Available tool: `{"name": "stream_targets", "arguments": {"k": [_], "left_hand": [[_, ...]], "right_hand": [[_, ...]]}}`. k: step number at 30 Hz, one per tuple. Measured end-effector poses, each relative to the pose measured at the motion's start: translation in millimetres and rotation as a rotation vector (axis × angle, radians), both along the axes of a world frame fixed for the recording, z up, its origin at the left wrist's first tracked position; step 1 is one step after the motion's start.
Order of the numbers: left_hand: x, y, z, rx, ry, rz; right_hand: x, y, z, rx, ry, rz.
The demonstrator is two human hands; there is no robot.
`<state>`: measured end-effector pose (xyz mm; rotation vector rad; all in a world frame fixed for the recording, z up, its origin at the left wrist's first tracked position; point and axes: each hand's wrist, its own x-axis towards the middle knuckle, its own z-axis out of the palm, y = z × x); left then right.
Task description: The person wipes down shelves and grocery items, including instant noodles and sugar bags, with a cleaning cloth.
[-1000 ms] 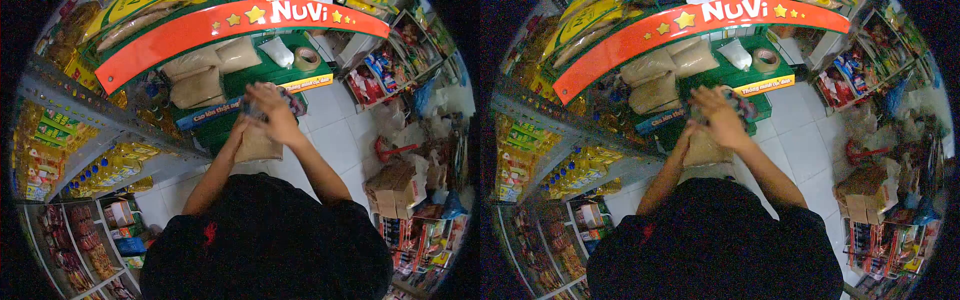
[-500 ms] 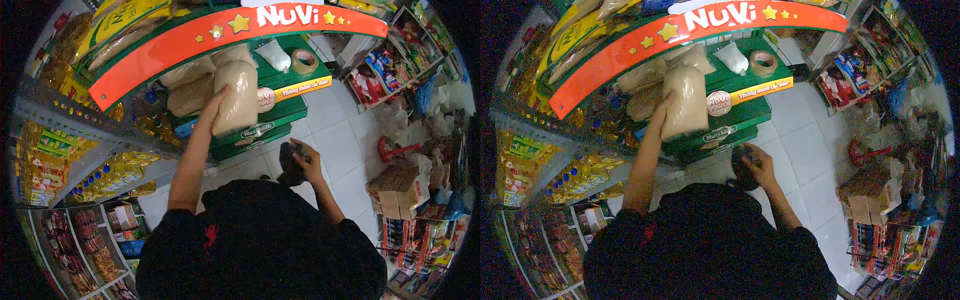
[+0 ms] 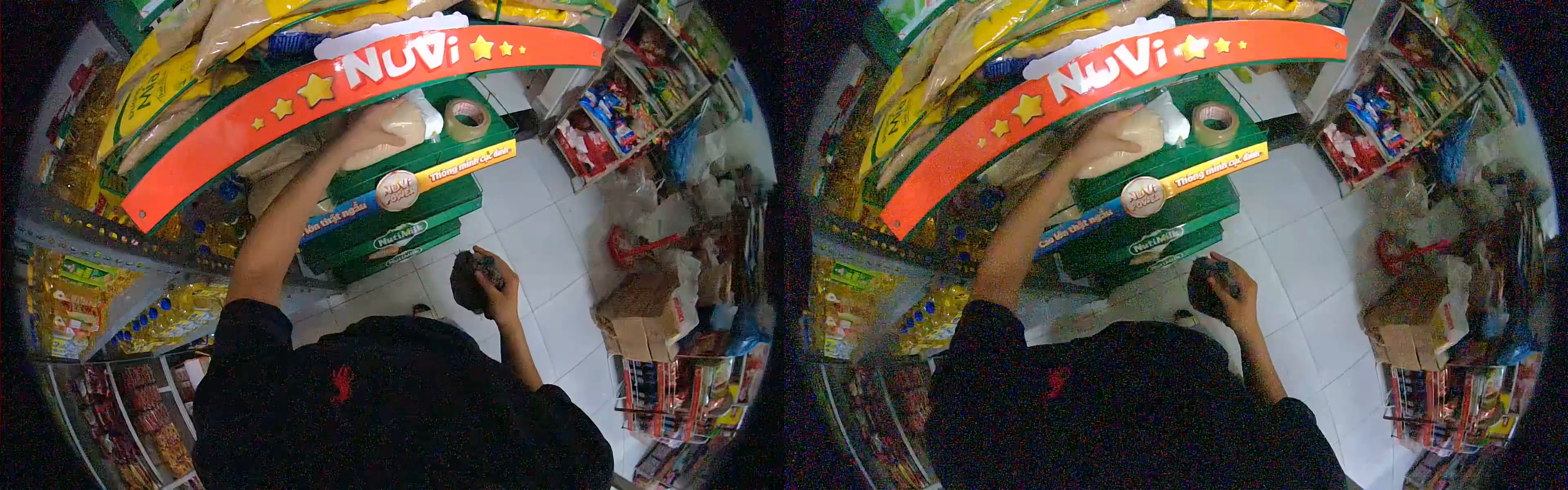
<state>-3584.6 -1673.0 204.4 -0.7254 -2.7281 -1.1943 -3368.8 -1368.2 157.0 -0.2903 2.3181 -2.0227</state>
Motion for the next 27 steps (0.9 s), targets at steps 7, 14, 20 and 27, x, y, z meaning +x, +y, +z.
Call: {"name": "stream_targets", "arguments": {"k": [7,14,20,27], "left_hand": [[13.1,6.8,-35.1,-0.569,0.08,0.039],[62.7,11.5,-27.6,-0.242,0.574,0.304],[188.6,83.3,-85.1,0.499,-0.232,0.129],[303.0,65.2,-73.7,0.877,-0.509,0.781]], "right_hand": [[-20.1,2.0,-8.7,-0.019,-0.021,0.046],[-36.1,-10.1,-15.0,-0.175,-0.208,0.159],[-53.9,-43.4,-27.8,-0.373,-0.295,0.104],[-41.6,-145.7,-22.3,-0.213,-0.343,0.544]]}}
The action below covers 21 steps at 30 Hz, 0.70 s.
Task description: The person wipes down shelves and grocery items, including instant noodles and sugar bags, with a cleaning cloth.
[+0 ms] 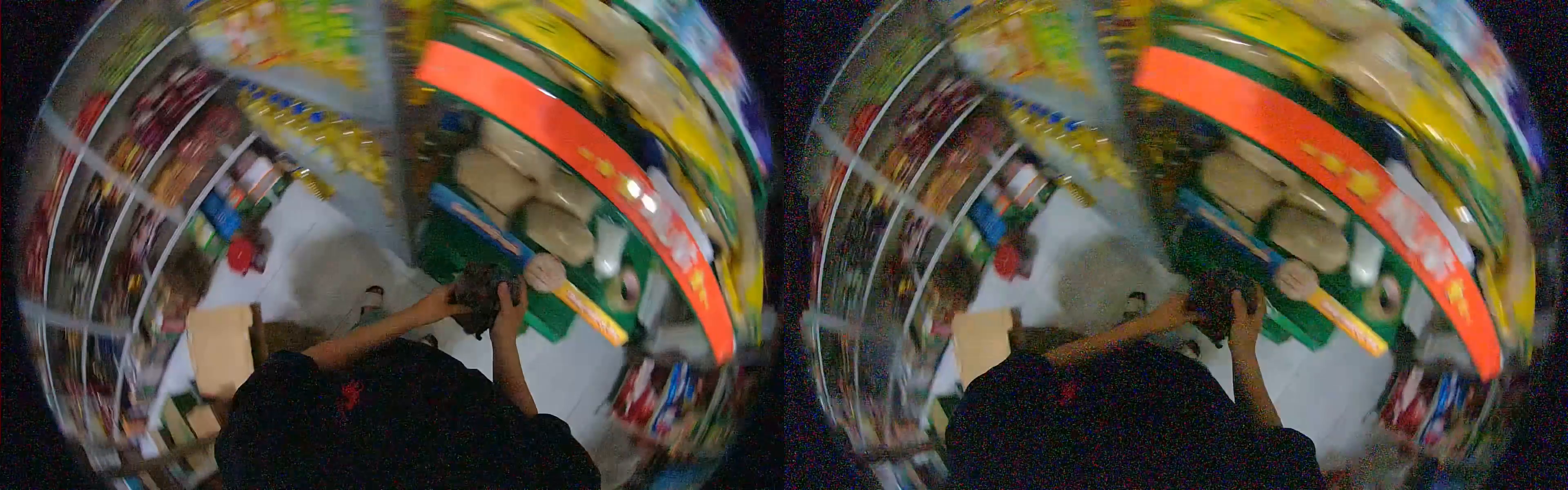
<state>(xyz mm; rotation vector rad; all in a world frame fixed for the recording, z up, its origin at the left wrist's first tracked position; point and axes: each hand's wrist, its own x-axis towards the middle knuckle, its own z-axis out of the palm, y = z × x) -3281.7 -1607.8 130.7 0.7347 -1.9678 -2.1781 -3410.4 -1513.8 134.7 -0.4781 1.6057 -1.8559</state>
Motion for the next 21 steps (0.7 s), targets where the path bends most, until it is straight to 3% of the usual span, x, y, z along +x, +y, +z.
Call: {"name": "stream_targets", "arguments": {"k": [2,4,5,8,10,11,12,13,16,17,18,21], "left_hand": [[36.3,-19.1,-8.6,-0.067,-0.036,0.221],[78.9,-36.6,-46.2,-0.081,0.144,0.581],[97.0,-33.7,-7.0,-0.009,0.268,0.738],[146.0,-45.8,5.7,0.029,0.294,1.003],[163.9,-49.6,-0.4,0.03,0.343,1.135],[171.1,-48.7,6.5,0.08,0.385,1.23],[177.5,-48.7,9.8,0.13,0.428,1.32],[186.7,-52.9,7.4,0.129,0.432,1.339],[212.4,-63.1,-6.6,0.28,0.64,1.417],[222.2,-67.9,-8.6,0.144,0.524,1.445],[233.1,-72.5,-9.0,0.006,0.401,1.459],[250.1,-79.0,17.8,-0.025,0.378,1.539]], "right_hand": [[15.1,-33.6,0.4,0.126,0.071,0.132],[26.9,-63.3,-13.1,0.159,0.247,0.388],[34.6,-79.3,-1.3,0.067,0.227,0.606],[71.2,-113.9,18.7,0.182,0.412,0.997],[93.6,-135.2,18.0,0.139,0.414,1.114],[105.6,-146.4,40.3,-0.027,0.633,1.153],[115.9,-156.6,62.6,-0.203,0.846,1.176],[121.6,-170.9,83.4,-0.216,0.673,1.199],[143.3,-192.3,193.4,-0.616,0.475,1.127],[146.5,-198.1,234.5,-0.728,0.979,0.983],[164.3,-198.0,271.8,-0.341,0.995,0.676],[131.9,-217.2,256.9,-0.39,0.931,0.744]]}}
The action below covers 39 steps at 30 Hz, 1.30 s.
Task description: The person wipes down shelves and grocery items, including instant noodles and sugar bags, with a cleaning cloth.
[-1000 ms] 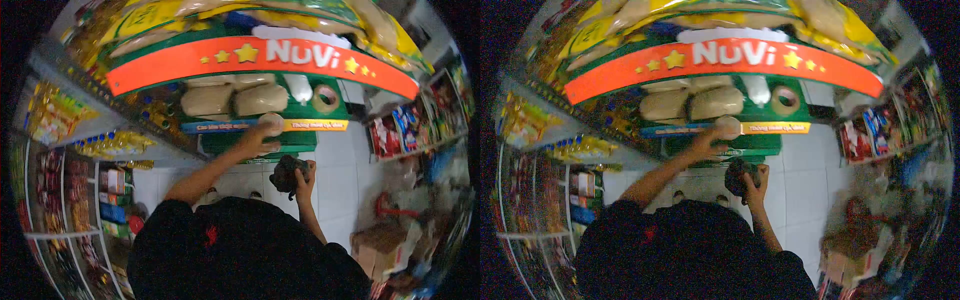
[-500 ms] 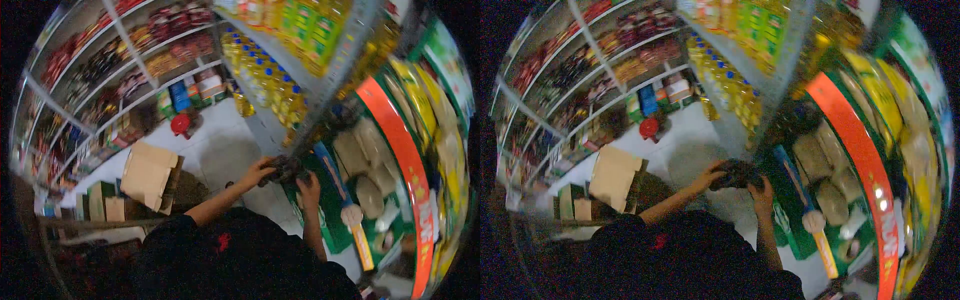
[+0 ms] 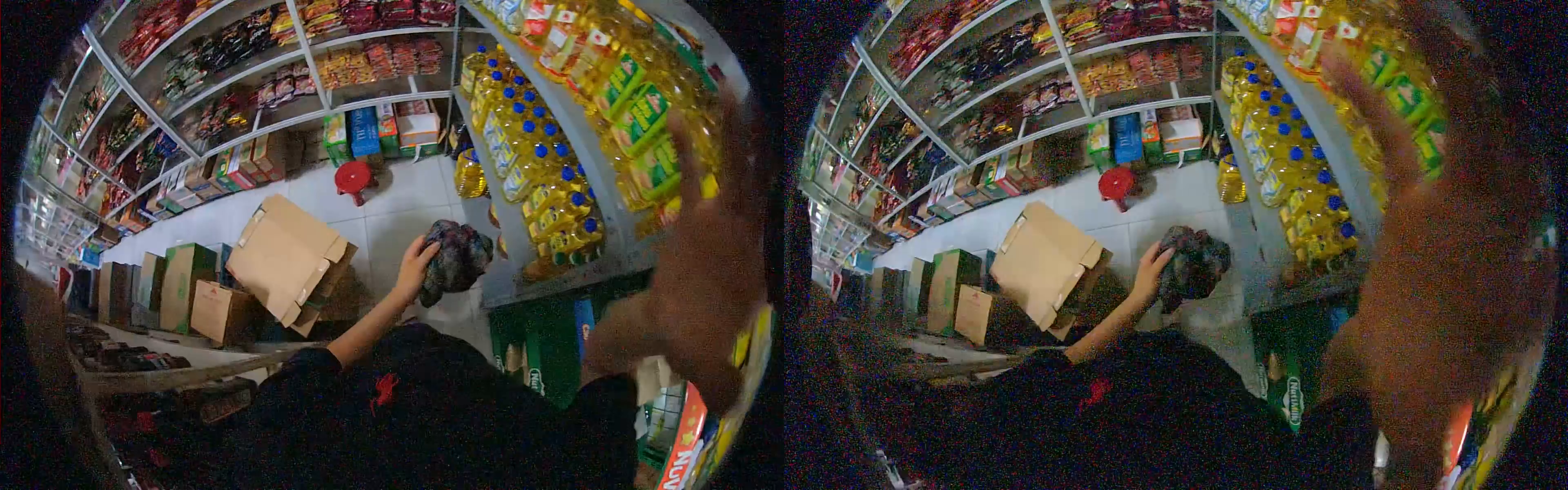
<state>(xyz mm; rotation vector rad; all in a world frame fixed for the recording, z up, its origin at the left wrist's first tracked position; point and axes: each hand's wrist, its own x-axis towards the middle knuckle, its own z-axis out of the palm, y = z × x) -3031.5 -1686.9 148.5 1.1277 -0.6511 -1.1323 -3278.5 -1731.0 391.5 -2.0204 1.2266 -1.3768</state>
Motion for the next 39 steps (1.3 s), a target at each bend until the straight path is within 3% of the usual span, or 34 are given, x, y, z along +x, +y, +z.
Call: {"name": "stream_targets", "arguments": {"k": [2,4,8,11,12,15,21,27,31,34,36,37,39], "left_hand": [[17.7,-1.9,4.0,-0.001,0.002,0.03],[38.1,-7.1,-9.9,-0.044,0.093,0.088],[89.9,1.4,-18.0,-0.015,-0.024,0.19],[126.2,12.0,-30.0,0.036,-0.124,0.372],[129.5,17.0,-12.5,0.122,-0.094,0.504],[156.2,28.8,-18.2,-0.006,0.014,0.605],[172.1,40.7,-16.0,0.077,0.017,0.815],[173.1,5.2,-22.9,0.095,0.116,0.972],[193.5,-56.5,-24.0,0.054,0.033,1.078],[208.1,-102.1,-24.1,0.232,-0.141,0.972],[216.4,-141.4,-9.6,0.146,-0.054,0.987],[221.9,-160.2,-5.8,0.064,0.035,0.976],[233.3,-189.2,-2.8,-0.01,0.041,0.996]], "right_hand": [[-13.2,-52.3,-1.1,-0.016,-0.045,0.097],[27.7,-79.6,7.0,-0.058,-0.088,0.217],[91.9,-118.0,17.0,-0.139,-0.17,0.484],[159.2,-128.5,24.3,-0.188,-0.236,0.707],[174.4,-139.8,32.5,-0.209,-0.262,0.781],[223.8,-147.4,40.0,-0.286,-0.338,0.992],[299.5,-185.0,44.9,-0.371,-0.53,1.372],[388.0,-216.6,55.8,-0.299,-0.669,1.684],[426.5,-260.9,66.6,-0.319,-0.792,1.89],[439.7,-279.7,77.2,-0.377,-0.895,2.042],[465.3,-297.6,39.8,-0.262,-0.739,1.974],[466.8,-296.9,19.0,-0.056,-0.627,1.83],[484.6,-318.1,-30.4,0.12,-0.059,1.784]]}}
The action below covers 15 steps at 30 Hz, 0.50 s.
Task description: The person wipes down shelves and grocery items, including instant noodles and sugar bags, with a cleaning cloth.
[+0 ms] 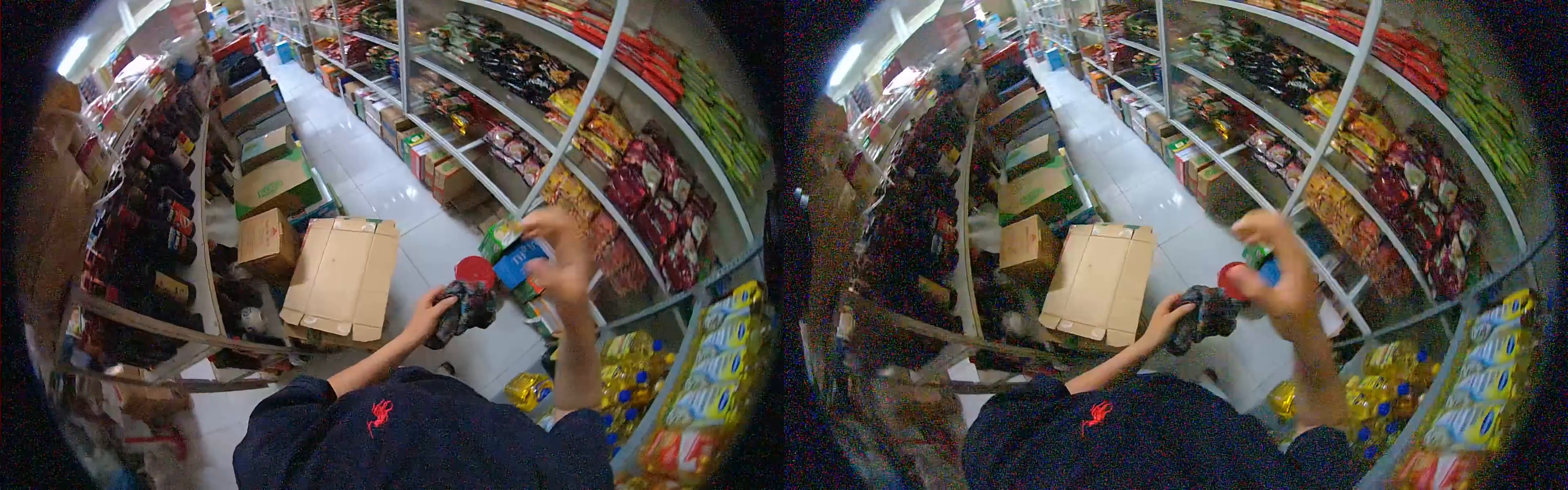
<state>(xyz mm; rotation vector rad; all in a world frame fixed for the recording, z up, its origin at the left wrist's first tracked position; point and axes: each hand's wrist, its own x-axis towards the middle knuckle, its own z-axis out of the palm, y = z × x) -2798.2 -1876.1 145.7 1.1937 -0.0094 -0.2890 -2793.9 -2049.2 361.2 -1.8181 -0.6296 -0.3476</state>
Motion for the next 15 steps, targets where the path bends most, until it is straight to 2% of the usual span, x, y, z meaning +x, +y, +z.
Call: {"name": "stream_targets", "arguments": {"k": [1,2,3,4,6,7,8,10,11,14,15], "left_hand": [[4.4,-10.5,4.0,-0.006,-0.034,0.021],[9.1,-18.7,8.9,-0.009,-0.068,0.04],[12.2,-25.1,15.0,-0.026,-0.025,0.086],[15.7,-28.4,17.8,-0.022,-0.023,0.099],[25.2,-31.4,20.1,0.081,0.052,0.273],[31.0,-29.9,18.8,-0.027,0.209,0.303],[41.6,-25.0,-6.8,-0.121,0.281,0.283],[49.4,-21.3,-7.4,-0.131,0.302,0.337],[55.3,-19.2,-11.6,-0.105,0.261,0.347],[76.1,-15.0,-12.0,-0.238,0.27,0.36],[91.2,-16.2,-11.9,-0.245,0.264,0.357]], "right_hand": [[5.7,-4.9,-24.9,-0.163,0.142,-0.027],[11.8,-7.0,-54.1,-0.313,0.135,-0.051],[16.0,-10.8,-85.1,-0.38,0.246,-0.003],[18.9,-14.9,-127.9,-0.472,0.2,-0.022],[18.8,-5.8,-177.5,-0.289,0.317,0.02],[18.2,0.1,-204.1,-0.262,0.344,-0.003],[16.8,7.2,-215.2,-0.242,0.384,0.02],[19.6,24.6,-252.2,-0.042,0.402,0.045],[28.0,29.6,-249.8,-0.043,0.4,0.041],[61.7,32.0,-240.7,0.31,0.747,0.173],[76.7,30.7,-239.8,0.303,0.739,0.17]]}}
